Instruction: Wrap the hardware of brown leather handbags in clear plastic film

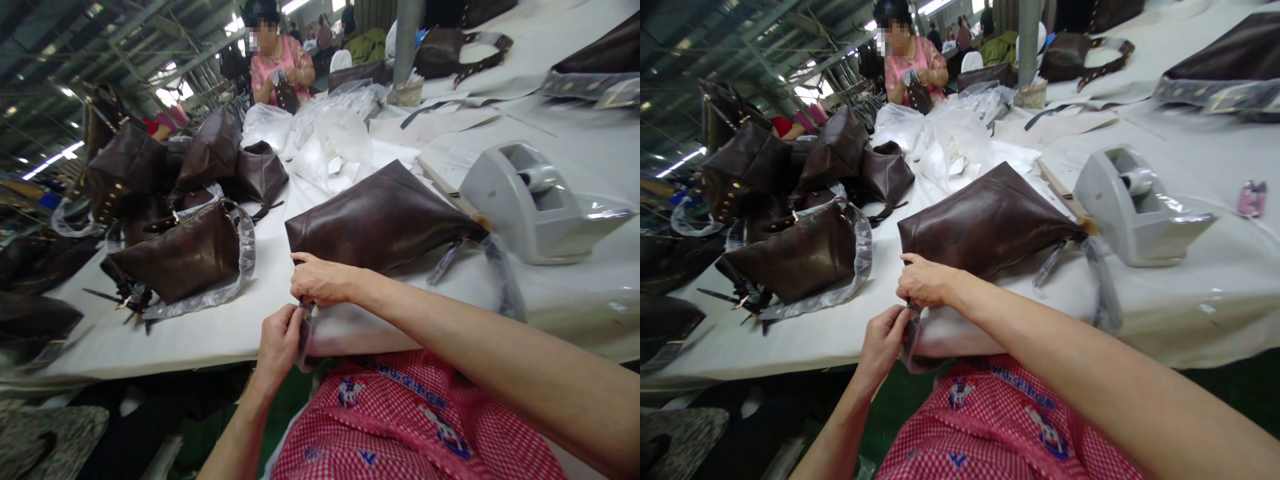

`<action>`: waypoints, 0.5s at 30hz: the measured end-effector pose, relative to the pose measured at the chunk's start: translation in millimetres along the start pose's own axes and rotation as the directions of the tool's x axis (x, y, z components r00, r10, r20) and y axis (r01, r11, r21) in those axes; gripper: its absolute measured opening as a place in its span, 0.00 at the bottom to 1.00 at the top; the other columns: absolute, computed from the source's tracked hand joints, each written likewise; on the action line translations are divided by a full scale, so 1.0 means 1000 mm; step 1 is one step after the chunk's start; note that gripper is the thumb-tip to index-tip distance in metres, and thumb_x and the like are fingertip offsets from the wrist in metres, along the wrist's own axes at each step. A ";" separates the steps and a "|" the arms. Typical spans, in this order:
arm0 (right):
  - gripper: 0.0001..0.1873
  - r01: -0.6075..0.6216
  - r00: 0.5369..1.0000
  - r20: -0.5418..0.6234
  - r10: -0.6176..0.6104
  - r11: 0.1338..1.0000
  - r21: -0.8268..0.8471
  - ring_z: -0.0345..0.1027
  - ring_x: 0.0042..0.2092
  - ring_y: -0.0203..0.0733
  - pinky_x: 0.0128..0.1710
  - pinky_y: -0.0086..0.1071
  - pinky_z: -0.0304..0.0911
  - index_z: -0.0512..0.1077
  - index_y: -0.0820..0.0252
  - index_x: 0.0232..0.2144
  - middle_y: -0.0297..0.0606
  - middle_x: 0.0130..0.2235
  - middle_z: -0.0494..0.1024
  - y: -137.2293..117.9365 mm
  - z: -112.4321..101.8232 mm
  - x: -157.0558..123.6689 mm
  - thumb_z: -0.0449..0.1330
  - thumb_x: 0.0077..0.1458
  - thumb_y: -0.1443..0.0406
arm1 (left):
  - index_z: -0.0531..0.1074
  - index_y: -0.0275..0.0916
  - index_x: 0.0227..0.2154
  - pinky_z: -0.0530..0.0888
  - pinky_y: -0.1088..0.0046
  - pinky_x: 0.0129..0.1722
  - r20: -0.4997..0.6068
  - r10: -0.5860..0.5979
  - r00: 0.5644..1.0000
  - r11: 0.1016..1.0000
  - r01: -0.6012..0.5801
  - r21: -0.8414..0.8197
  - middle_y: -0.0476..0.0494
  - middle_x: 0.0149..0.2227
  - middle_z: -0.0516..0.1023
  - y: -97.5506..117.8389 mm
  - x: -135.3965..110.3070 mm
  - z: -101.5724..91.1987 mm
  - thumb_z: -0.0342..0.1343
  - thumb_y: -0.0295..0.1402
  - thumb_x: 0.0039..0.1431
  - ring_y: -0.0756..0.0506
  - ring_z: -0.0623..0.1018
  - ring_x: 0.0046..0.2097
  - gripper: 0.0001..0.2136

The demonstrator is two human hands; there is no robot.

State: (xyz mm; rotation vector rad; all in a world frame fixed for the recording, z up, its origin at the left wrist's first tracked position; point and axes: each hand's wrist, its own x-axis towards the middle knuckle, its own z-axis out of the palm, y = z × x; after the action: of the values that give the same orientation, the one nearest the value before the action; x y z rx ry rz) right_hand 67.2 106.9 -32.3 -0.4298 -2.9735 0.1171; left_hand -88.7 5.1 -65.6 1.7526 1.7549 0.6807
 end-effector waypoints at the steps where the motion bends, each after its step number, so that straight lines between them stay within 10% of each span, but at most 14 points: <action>1: 0.08 0.000 1.000 -0.007 0.000 1.000 0.006 0.70 0.39 0.43 0.60 0.49 0.38 0.76 0.59 0.28 0.35 0.30 0.79 0.001 0.000 0.000 0.57 0.53 0.71 | 0.70 0.38 0.24 0.62 0.77 0.27 -0.017 0.020 1.000 1.000 -0.020 0.001 0.52 0.22 0.68 0.002 0.003 0.001 0.48 0.39 0.60 0.51 0.67 0.26 0.14; 6: 0.08 -0.005 0.998 -0.055 0.006 1.000 0.023 0.70 0.38 0.42 0.61 0.48 0.37 0.76 0.59 0.29 0.35 0.30 0.79 0.007 0.005 -0.001 0.58 0.51 0.72 | 0.73 0.37 0.31 0.65 0.77 0.28 -0.012 0.026 1.000 0.994 -0.027 -0.108 0.50 0.27 0.73 0.008 0.015 0.000 0.51 0.37 0.57 0.49 0.69 0.29 0.10; 10: 0.07 -0.014 0.999 -0.040 0.018 0.995 0.098 0.70 0.40 0.41 0.61 0.49 0.37 0.77 0.58 0.31 0.33 0.31 0.79 0.015 0.007 0.001 0.59 0.52 0.71 | 0.72 0.37 0.40 0.67 0.77 0.29 0.230 -0.022 0.973 0.953 0.090 -0.290 0.49 0.31 0.73 -0.004 0.009 -0.020 0.53 0.41 0.57 0.49 0.71 0.31 0.14; 15: 0.05 0.007 0.998 -0.062 0.002 0.989 0.146 0.69 0.38 0.39 0.61 0.50 0.39 0.75 0.58 0.28 0.31 0.29 0.77 0.022 0.007 0.006 0.61 0.52 0.72 | 0.72 0.34 0.26 0.66 0.77 0.30 0.490 -0.023 0.871 0.925 0.205 -0.321 0.50 0.24 0.71 -0.023 -0.008 -0.035 0.57 0.40 0.53 0.50 0.69 0.28 0.12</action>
State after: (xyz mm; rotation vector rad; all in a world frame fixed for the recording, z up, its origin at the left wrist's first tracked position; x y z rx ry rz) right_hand 67.0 129.4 -41.0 -0.4042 -2.8798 0.3141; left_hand -129.3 -2.1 -56.6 1.3942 1.2816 0.4328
